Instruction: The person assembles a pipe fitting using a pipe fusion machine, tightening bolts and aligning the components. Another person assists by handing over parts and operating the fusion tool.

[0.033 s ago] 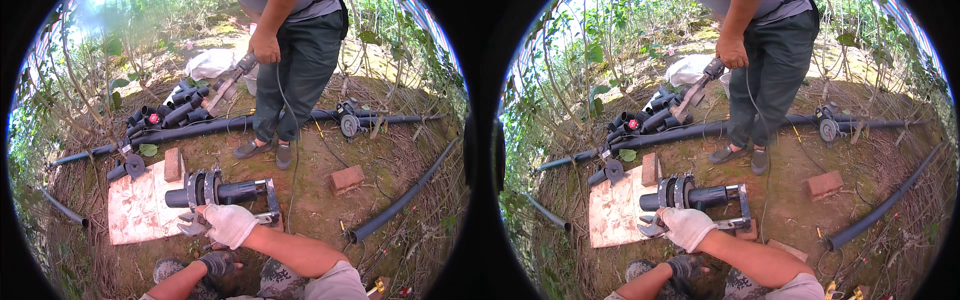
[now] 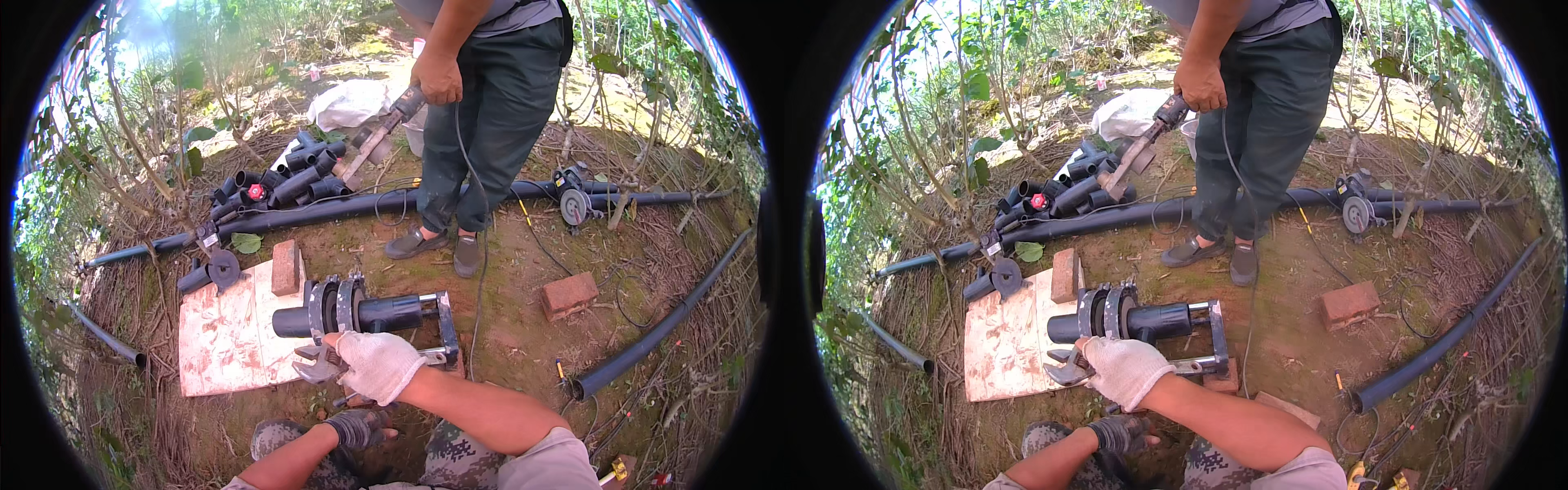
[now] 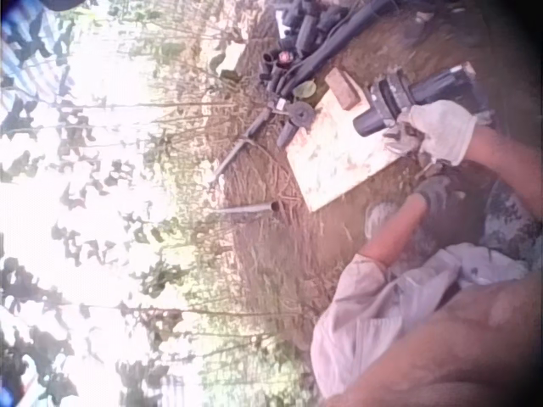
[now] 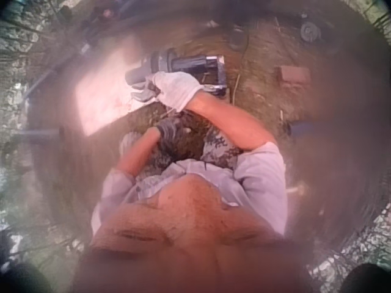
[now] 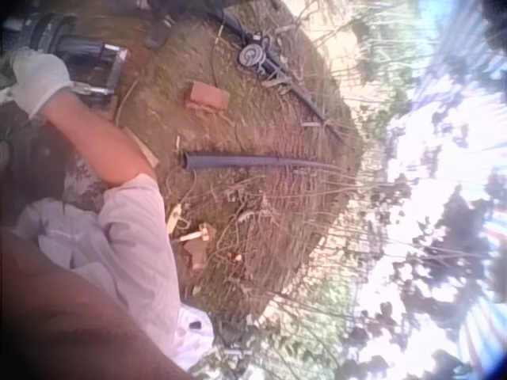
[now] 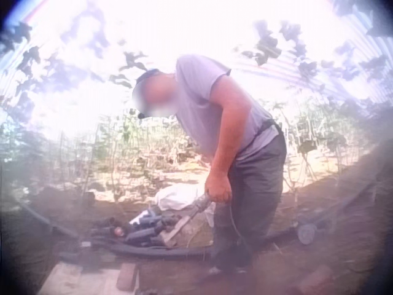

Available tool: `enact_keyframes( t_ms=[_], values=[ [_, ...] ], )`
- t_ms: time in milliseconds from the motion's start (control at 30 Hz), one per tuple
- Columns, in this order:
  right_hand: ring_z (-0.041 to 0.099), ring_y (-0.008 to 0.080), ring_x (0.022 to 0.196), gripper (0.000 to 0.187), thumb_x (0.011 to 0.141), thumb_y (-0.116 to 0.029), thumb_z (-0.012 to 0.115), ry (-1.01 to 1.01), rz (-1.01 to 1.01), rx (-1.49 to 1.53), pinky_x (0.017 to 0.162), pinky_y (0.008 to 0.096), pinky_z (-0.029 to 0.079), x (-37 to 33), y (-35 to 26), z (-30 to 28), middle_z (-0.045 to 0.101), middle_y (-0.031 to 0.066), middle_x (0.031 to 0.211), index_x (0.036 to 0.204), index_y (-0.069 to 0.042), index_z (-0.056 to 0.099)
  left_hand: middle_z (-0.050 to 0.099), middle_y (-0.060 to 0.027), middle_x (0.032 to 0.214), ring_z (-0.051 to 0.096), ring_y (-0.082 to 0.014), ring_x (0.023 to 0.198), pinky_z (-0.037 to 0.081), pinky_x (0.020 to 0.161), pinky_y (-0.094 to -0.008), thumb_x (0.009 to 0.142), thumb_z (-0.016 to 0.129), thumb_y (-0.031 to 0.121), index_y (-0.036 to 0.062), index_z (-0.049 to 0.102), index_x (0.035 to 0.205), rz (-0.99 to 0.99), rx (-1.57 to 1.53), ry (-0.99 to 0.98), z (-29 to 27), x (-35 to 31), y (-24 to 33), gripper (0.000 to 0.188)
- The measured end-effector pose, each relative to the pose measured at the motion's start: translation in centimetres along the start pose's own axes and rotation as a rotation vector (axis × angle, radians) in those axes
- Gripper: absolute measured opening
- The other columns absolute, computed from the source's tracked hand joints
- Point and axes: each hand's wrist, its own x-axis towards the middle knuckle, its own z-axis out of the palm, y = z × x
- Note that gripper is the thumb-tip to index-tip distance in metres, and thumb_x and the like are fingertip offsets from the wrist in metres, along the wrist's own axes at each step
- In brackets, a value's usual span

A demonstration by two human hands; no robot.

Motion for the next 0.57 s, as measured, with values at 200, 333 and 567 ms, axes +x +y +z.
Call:
enact_keyframes(
  t_ms=[200, 333, 567],
  values=[
    [0.07, 0.0363, 0.08, 0.044, 0.077, -0.012, 0.07, 0.059, -0.038, 0.012, 0.071, 0.0431, 0.058, 0.4, -0.7, 0.6, 0.069, 0.0179, 0.092, 0.12, -0.005, 0.063, 0.071, -0.0173, 0.107, 0.067, -0.0381, 0.101, 0.051, 0.091, -0.0477, 0.102, 0.056, 0.051, 0.0093, 0.07, 0.113, 0.194, 0.042, 0.154, -2.1, -3.9, 3.0, 0.046],
    [0.071, 0.0371, 0.09, 0.048, 0.08, -0.017, 0.074, -0.019, 0.067, 0.011, 0.08, 0.0447, 0.057, 0.4, 0.3, 0.2, 0.07, 0.02, 0.1, 0.123, -0.002, 0.061, 0.071, -0.0198, 0.102, 0.067, -0.0374, 0.102, 0.052, 0.09, -0.0455, 0.102, 0.053, 0.056, 0.0085, 0.069, 0.115, 0.276, -0.046, -0.085, -7.4, -6.4, 11.5, 0.052],
    [0.07, 0.0417, 0.093, 0.039, 0.081, -0.011, 0.07, 0.05, 0.29, 0.156, 0.079, 0.0467, 0.056, 0.5, -0.9, -0.1, 0.071, 0.0223, 0.098, 0.12, -0.007, 0.065, 0.071, -0.0247, 0.097, 0.068, -0.0411, 0.094, 0.053, 0.083, -0.0513, 0.099, 0.057, 0.057, 0.0066, 0.07, 0.108, 0.564, 0.032, 0.023, -4.0, -5.9, 16.9, 0.053]
  ],
)
